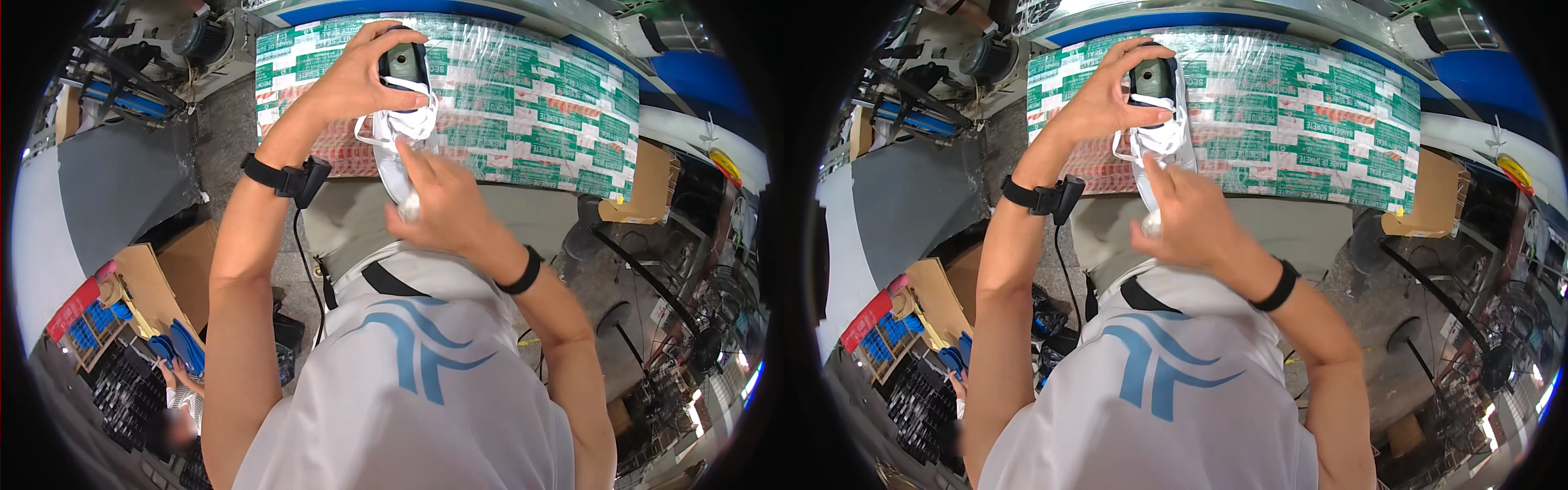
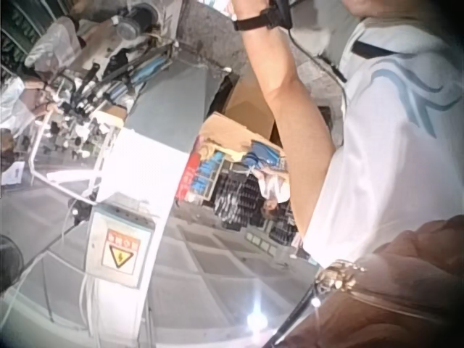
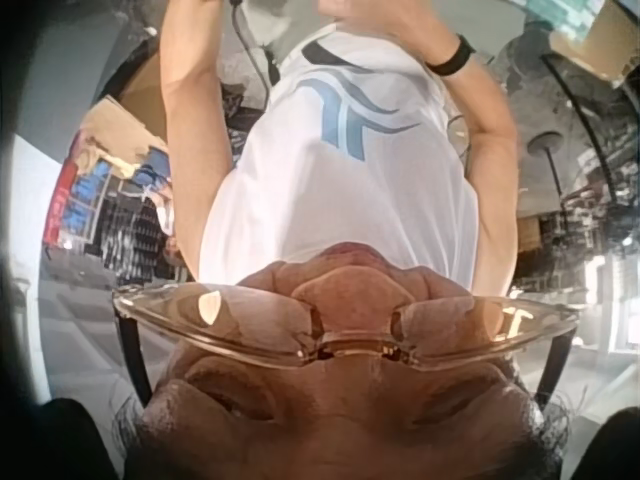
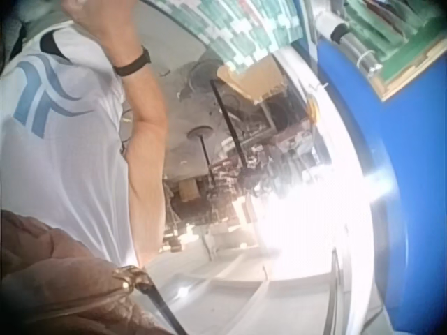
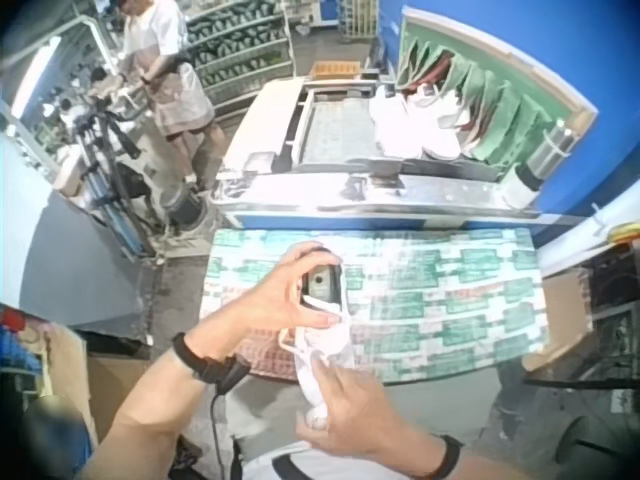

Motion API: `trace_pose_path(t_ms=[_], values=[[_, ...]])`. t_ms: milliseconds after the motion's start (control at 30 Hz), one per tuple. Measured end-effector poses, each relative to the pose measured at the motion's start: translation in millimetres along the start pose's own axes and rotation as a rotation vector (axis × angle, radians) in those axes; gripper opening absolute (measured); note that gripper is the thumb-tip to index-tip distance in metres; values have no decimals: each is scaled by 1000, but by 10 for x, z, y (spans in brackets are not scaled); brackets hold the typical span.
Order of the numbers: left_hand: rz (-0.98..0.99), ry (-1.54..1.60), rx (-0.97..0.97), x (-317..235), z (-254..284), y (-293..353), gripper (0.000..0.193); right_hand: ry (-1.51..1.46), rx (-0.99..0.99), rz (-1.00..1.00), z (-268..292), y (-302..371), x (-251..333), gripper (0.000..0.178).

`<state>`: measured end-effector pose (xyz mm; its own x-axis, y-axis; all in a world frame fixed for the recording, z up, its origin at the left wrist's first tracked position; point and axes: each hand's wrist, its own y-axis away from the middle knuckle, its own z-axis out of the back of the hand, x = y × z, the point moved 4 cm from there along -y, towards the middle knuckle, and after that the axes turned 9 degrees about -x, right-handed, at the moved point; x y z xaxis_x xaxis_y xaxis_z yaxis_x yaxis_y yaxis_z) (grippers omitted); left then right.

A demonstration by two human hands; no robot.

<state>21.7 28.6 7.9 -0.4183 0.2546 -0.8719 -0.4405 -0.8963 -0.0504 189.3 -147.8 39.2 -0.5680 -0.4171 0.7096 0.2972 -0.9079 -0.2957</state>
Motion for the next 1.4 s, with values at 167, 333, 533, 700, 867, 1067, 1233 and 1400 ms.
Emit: trace_pose_path(t_ms=[167, 333, 533, 700, 867, 1067, 1233, 1400], values=[[17, 121, 20, 32, -4, -37, 85, -171, 94, -138, 256, 254, -83, 101], [7, -22, 19, 5, -25, -27, 87, 21, 3, -51, 217, 73, -167, 99], [11, 18, -31, 89, -36, -15, 89, 116, 5, 22, 174, 54, -235, 98], [38, 57, 29, -6, 7, -14, 87, 139, 105, -27, 363, 312, -103, 101], [-22, -18, -25, 75, -9, -15, 87, 48, -4, 3, 234, 206, -45, 101], [-1, -37, -1, 18, -35, -13, 85, 193, -9, 37, 125, 88, -216, 97], [22, -4, 6, 15, 17, -5, 86, 130, 48, -79, 287, 140, 42, 95], [43, 43, 29, -65, 16, -33, 86, 90, 58, -137, 264, 115, 48, 94]])
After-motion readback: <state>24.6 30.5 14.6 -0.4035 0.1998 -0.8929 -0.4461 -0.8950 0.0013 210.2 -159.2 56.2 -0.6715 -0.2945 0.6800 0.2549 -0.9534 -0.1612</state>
